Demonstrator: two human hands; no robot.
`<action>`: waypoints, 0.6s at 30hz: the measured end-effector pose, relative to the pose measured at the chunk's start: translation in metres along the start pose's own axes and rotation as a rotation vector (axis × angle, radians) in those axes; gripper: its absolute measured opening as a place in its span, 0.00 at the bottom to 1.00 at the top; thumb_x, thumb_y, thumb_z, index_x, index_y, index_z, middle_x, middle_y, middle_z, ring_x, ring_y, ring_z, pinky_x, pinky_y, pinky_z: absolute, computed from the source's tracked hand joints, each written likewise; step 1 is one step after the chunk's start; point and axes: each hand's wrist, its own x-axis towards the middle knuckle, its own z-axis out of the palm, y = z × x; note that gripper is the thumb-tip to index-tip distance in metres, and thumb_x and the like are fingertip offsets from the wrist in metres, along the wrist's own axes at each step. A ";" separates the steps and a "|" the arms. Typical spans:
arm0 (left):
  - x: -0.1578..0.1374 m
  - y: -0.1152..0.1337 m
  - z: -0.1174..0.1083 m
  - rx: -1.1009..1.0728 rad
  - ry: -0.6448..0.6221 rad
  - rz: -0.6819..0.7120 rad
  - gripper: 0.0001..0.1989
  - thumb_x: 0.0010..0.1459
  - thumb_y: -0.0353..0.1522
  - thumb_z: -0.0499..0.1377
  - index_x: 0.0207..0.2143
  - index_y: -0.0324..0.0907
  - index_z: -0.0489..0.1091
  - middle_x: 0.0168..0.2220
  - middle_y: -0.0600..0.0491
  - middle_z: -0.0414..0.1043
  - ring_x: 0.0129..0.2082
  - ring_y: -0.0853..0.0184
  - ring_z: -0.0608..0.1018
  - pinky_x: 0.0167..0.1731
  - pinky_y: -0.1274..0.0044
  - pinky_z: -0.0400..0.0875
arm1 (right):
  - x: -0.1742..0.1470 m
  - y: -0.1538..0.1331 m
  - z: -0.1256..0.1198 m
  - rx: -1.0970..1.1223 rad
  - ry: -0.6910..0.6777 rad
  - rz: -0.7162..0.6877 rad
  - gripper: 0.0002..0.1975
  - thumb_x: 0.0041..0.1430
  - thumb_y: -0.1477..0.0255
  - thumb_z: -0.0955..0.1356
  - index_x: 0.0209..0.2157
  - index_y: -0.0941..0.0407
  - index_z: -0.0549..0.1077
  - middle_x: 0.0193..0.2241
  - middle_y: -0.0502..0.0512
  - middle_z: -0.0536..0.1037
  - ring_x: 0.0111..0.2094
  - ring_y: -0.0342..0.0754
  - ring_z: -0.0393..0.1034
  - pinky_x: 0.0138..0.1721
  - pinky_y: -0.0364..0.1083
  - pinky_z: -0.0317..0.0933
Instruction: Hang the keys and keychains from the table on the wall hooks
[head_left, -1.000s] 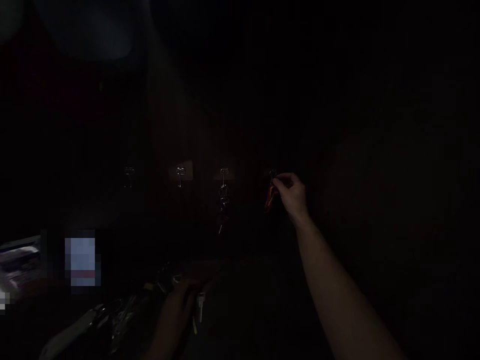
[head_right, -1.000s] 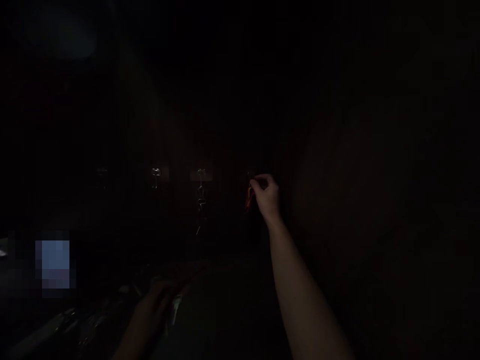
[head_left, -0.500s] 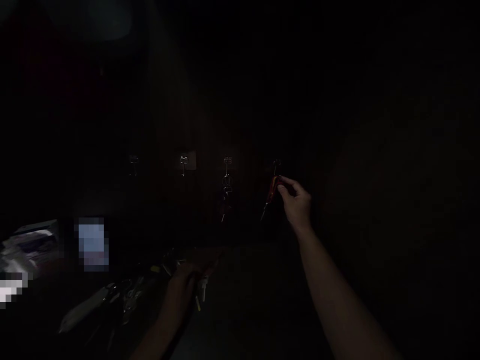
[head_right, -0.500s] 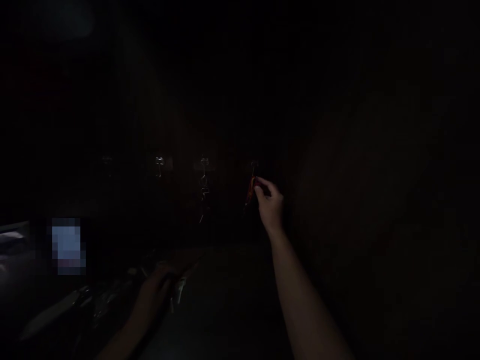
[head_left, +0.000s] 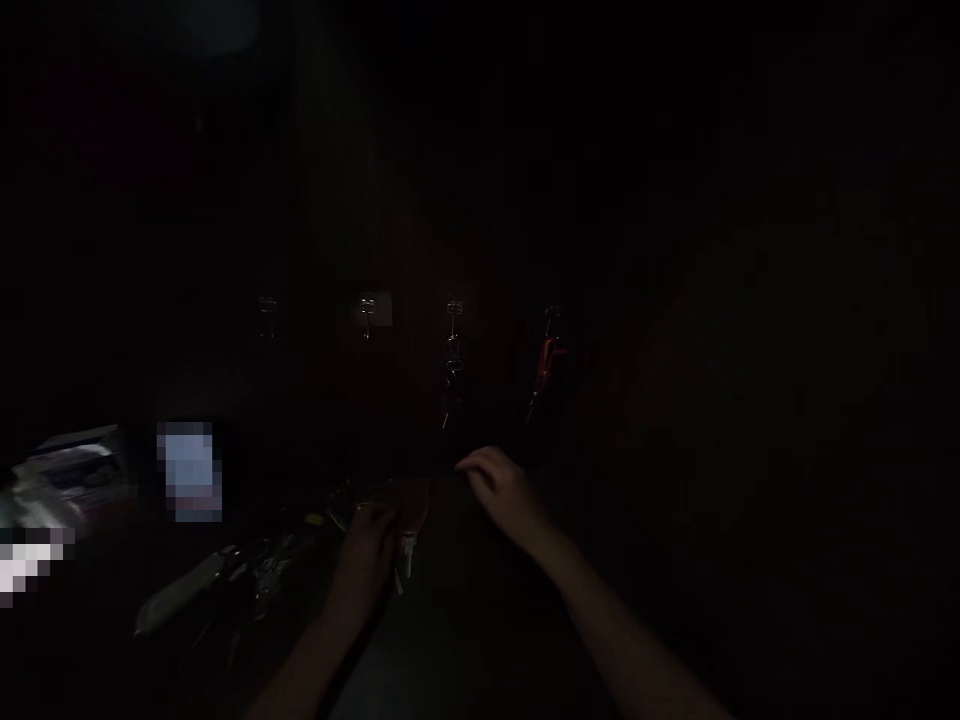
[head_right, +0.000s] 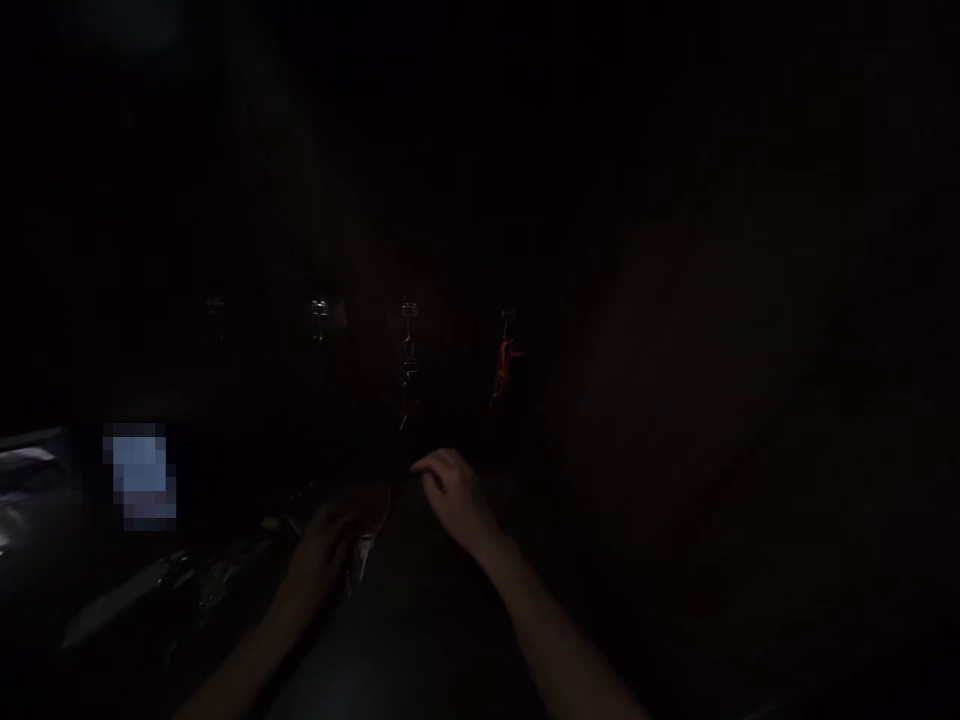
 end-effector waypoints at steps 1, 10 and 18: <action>0.000 0.000 0.000 0.007 0.004 0.011 0.16 0.56 0.31 0.49 0.43 0.41 0.73 0.43 0.44 0.70 0.46 0.58 0.71 0.47 0.63 0.67 | -0.005 -0.004 0.008 -0.015 -0.096 -0.011 0.12 0.56 0.80 0.61 0.34 0.53 0.73 0.35 0.52 0.74 0.40 0.45 0.68 0.44 0.46 0.62; -0.003 0.000 0.004 0.119 0.057 0.025 0.10 0.55 0.35 0.55 0.34 0.41 0.74 0.41 0.45 0.68 0.42 0.58 0.72 0.43 0.65 0.69 | -0.038 -0.004 0.053 -0.127 -0.403 0.004 0.15 0.58 0.79 0.62 0.44 0.51 0.72 0.43 0.52 0.73 0.46 0.46 0.64 0.50 0.47 0.57; -0.003 0.001 0.005 0.142 0.033 0.043 0.07 0.55 0.32 0.54 0.30 0.43 0.72 0.39 0.48 0.68 0.42 0.60 0.71 0.43 0.66 0.68 | -0.048 -0.001 0.061 -0.217 -0.397 0.034 0.17 0.57 0.79 0.62 0.46 0.50 0.72 0.44 0.54 0.72 0.48 0.49 0.61 0.49 0.50 0.55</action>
